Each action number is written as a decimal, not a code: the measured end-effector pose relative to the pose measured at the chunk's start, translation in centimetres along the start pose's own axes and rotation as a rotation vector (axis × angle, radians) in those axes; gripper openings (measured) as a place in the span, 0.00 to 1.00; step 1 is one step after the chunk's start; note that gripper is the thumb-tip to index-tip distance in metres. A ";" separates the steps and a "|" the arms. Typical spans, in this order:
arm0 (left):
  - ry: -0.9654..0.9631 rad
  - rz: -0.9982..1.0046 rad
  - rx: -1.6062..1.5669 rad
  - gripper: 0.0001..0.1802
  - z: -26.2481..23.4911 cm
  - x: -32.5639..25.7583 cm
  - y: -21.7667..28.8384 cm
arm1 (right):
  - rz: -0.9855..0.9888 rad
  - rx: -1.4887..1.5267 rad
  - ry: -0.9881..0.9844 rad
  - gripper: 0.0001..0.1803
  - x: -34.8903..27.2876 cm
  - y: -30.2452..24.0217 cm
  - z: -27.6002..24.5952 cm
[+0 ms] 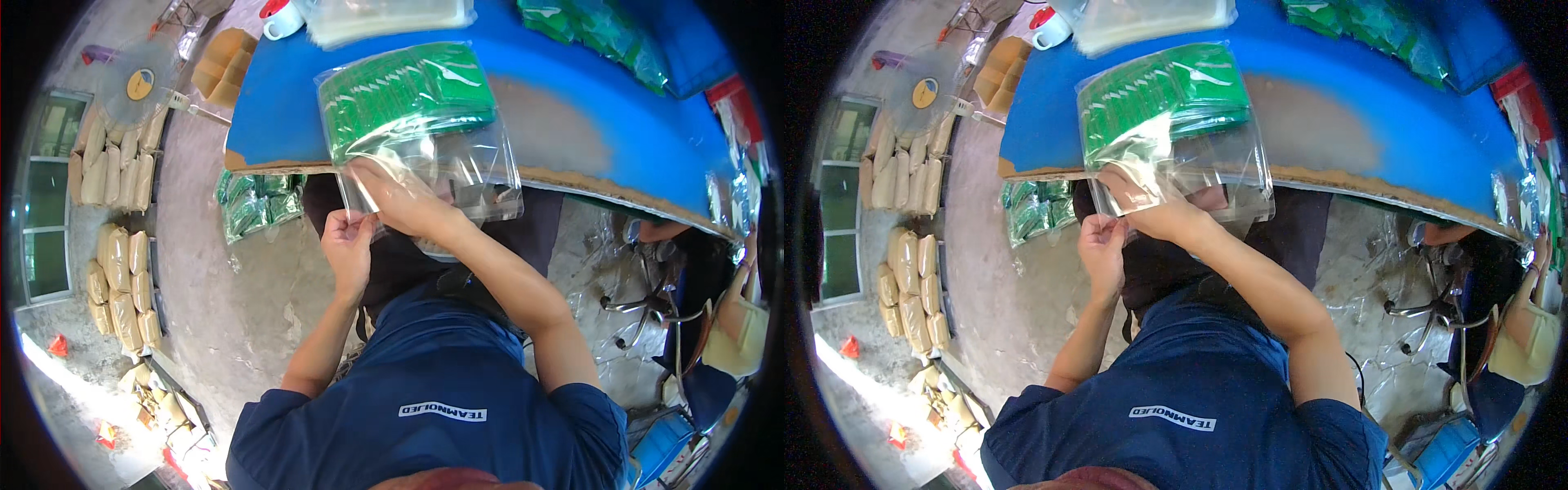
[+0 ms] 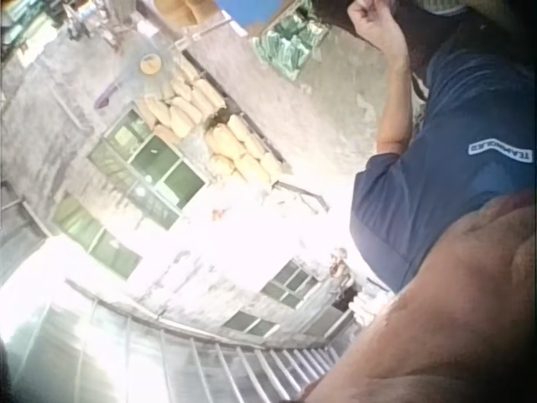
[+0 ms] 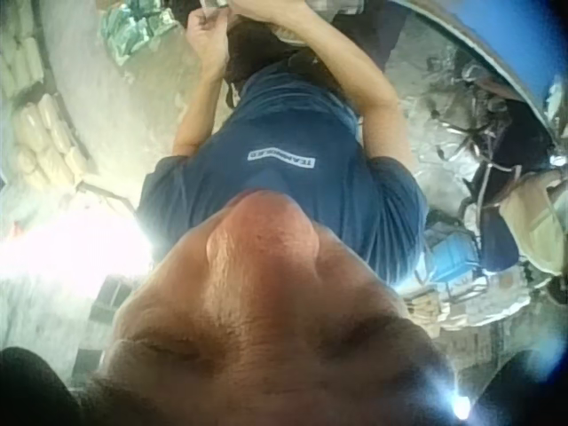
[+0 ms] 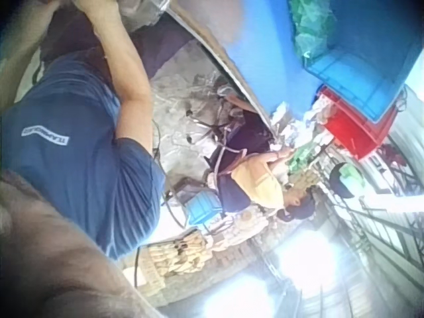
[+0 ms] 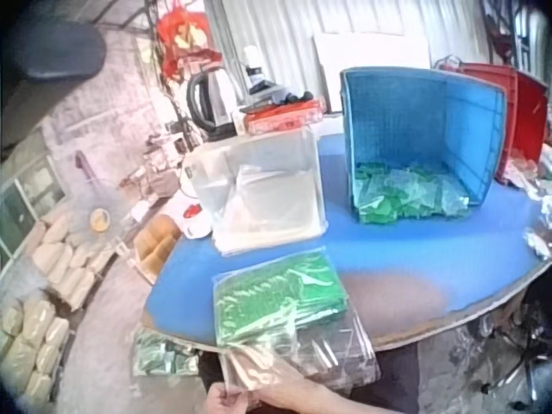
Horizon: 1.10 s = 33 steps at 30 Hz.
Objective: The person is counting and packing small green plastic bags into a larger clear plastic bag.
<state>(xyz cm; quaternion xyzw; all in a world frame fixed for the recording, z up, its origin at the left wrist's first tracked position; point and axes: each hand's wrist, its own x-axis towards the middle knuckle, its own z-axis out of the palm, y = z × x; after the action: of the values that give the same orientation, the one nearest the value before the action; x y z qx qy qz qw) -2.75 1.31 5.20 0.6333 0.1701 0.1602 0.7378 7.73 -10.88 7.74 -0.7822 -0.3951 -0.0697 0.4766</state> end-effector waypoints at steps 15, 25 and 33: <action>-0.049 -0.127 0.085 0.15 -4.1 -2.0 2.1 | 0.113 0.197 -0.386 0.06 -1.9 -3.3 -2.3; -0.136 0.381 0.493 0.63 2.9 13.4 7.5 | 0.160 0.156 -0.408 0.04 -2.3 -4.4 -2.0; -0.282 0.214 0.598 0.72 5.5 14.7 5.2 | 0.669 0.307 0.262 0.03 -23.8 4.6 -22.4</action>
<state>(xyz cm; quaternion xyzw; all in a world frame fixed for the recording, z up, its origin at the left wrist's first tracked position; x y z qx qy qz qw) 12.70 3.84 10.45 0.8516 0.0384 0.0906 0.5149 0.73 -43.05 5.05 -0.7718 -0.0597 0.0502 0.6311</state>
